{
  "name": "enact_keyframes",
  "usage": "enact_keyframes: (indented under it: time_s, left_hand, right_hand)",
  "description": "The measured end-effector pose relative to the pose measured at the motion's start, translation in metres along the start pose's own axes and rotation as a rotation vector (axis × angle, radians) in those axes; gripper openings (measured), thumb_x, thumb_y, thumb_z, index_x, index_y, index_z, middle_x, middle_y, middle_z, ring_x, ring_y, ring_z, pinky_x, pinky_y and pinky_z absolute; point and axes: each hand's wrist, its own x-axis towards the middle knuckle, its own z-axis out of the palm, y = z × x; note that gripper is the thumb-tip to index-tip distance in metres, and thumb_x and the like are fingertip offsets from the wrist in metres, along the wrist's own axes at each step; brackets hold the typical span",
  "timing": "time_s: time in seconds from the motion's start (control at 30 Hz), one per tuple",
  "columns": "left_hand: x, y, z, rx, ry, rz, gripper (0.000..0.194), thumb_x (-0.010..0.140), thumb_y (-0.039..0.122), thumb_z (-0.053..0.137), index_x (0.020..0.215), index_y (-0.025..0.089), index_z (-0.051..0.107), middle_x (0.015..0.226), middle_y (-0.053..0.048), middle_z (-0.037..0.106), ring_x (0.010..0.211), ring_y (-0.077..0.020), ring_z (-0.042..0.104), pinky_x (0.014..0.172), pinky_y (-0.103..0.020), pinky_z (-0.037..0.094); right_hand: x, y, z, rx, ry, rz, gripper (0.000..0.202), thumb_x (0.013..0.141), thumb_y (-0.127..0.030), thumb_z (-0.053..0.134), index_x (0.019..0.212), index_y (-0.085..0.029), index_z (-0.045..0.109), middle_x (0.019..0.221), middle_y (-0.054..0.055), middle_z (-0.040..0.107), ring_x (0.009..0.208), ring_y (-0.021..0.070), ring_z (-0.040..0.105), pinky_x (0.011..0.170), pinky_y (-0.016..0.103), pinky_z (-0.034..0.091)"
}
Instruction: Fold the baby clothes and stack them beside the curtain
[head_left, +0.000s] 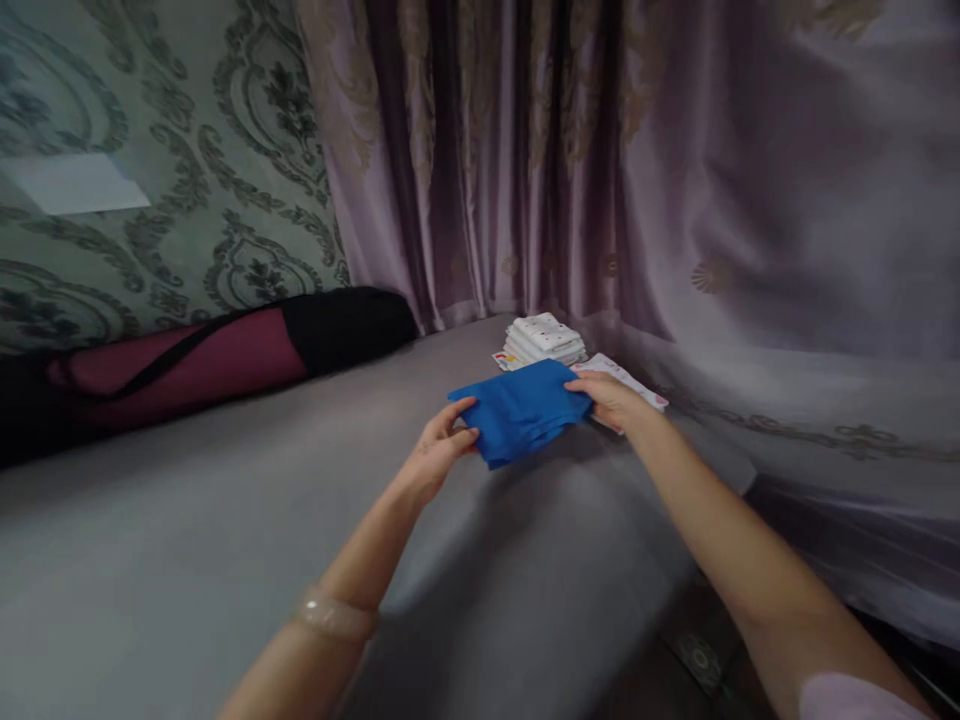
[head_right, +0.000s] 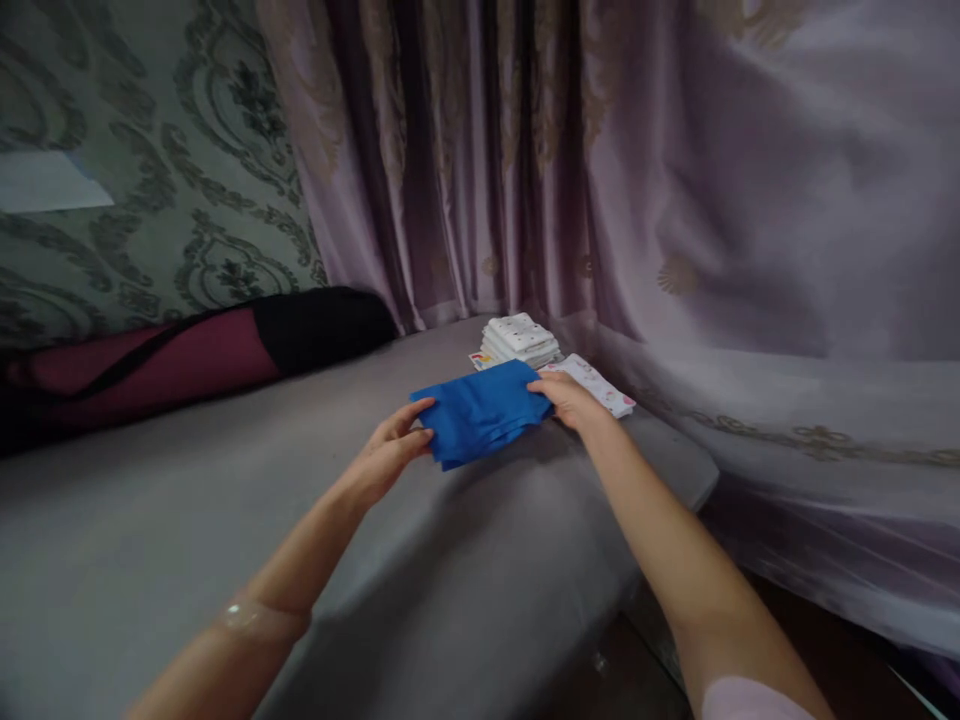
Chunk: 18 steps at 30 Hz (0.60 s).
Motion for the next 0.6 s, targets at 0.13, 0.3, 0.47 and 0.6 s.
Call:
enact_keyframes:
  time_s: [0.13,0.3,0.47,0.6]
  left_hand:
    - [0.04,-0.01,0.054,-0.046,-0.082,0.015,0.063,0.071,0.011,0.062,0.133,0.012,0.05,0.089,-0.005,0.064,0.07,-0.0125,0.06,0.072,-0.028,0.052]
    - [0.079,-0.018,0.109,-0.054,-0.074,-0.027,0.06,0.074,0.002,0.056,0.132,0.011,0.05,0.087,-0.005,0.064,0.062,-0.0094,0.055,0.066,-0.025,0.052]
    - [0.1,-0.032,0.141,-0.04,-0.073,-0.085,0.06,0.073,0.0,0.057,0.132,0.013,0.051,0.097,-0.006,0.062,0.059,-0.0061,0.053,0.062,-0.022,0.051]
    - [0.108,-0.044,0.152,-0.041,-0.101,-0.129,0.065,0.074,0.004,0.061,0.136,0.015,0.047,0.109,-0.009,0.061,0.067,-0.0076,0.056,0.067,-0.023,0.053]
  right_hand:
    - [0.017,-0.025,-0.059,-0.176,0.214,-0.211,0.034,0.071,-0.005,0.06,0.102,-0.019,0.068,0.081,0.002,0.071,0.068,0.0135,0.064,0.064,0.024,0.052]
    - [0.034,-0.043,-0.111,-0.491,0.32,-0.478,0.038,0.072,-0.007,0.059,0.107,-0.022,0.066,0.076,-0.001,0.066,0.061,0.0115,0.057,0.063,0.024,0.048]
    - [0.048,-0.043,-0.133,-0.859,0.397,-0.442,0.03,0.077,-0.006,0.047,0.081,-0.017,0.074,0.078,0.004,0.07,0.07,0.0161,0.061,0.072,0.028,0.048]
    - [0.054,-0.033,-0.133,-1.05,0.493,-0.389,0.04,0.08,-0.004,0.045,0.101,-0.02,0.074,0.106,0.007,0.071,0.095,0.0221,0.063,0.089,0.035,0.044]
